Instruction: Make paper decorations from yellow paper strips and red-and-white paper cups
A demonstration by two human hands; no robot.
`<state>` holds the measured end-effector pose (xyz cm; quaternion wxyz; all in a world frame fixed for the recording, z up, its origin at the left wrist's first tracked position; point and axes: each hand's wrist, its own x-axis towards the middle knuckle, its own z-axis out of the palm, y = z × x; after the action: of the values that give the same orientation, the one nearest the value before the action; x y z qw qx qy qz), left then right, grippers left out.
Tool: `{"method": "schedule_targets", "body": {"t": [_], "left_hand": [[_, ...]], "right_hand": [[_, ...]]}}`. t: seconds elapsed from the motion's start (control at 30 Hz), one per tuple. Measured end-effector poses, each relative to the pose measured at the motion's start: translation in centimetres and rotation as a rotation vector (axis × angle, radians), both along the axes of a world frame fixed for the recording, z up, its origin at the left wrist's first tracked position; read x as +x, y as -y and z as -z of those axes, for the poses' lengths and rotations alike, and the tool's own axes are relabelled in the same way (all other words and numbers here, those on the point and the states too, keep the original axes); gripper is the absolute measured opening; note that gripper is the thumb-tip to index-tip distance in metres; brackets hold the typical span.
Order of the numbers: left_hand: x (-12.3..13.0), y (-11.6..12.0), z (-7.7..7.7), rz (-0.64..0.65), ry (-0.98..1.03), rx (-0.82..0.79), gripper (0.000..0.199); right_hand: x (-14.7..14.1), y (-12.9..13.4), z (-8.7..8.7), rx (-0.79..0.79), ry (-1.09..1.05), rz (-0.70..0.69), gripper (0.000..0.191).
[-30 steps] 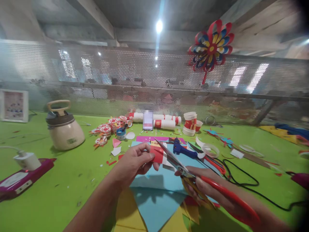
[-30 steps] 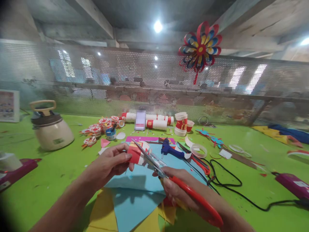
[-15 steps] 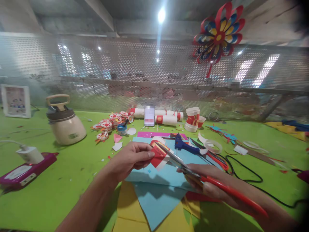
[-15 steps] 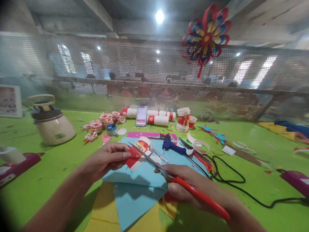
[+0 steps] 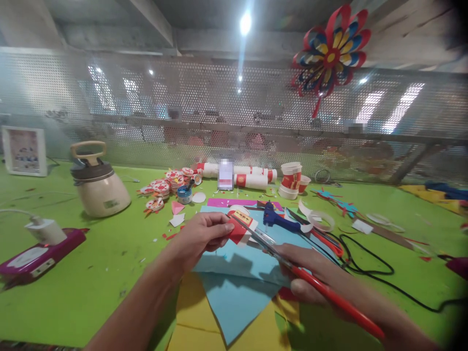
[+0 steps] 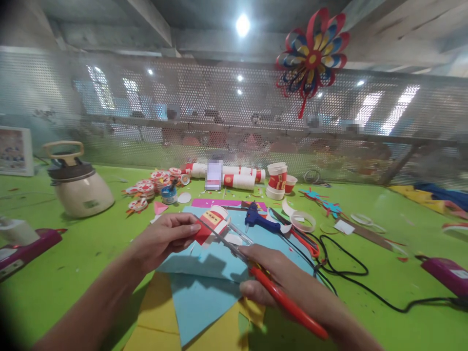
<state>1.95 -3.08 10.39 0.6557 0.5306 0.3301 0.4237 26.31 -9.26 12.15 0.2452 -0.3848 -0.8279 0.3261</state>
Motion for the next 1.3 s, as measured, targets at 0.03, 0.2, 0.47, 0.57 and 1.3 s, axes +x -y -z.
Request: {"method": "schedule_targets", "body": {"t": [0.03, 0.2, 0.47, 0.57, 1.3], "left_hand": [[0.0, 0.0, 0.0, -0.005, -0.008, -0.002, 0.015], [0.0, -0.1, 0.2, 0.002, -0.001, 0.014, 0.014], [-0.2, -0.4, 0.2, 0.021, -0.042, 0.001, 0.014], [-0.3, -0.5, 0.2, 0.051, -0.061, -0.043, 0.021], [1.6, -0.6, 1.7, -0.201, 0.208, -0.172, 0.015]], "right_hand": [[-0.1, 0.0, 0.0, 0.003, 0.004, -0.001, 0.039], [-0.9, 0.0, -0.7, -0.049, -0.06, -0.026, 0.037], [-0.7, 0.0, 0.2, -0.054, -0.101, 0.068, 0.035], [-0.4, -0.3, 0.7, -0.07, -0.043, 0.029, 0.039], [2.0, -3.1, 4.4, 0.166, 0.418, 0.638, 0.043]]}}
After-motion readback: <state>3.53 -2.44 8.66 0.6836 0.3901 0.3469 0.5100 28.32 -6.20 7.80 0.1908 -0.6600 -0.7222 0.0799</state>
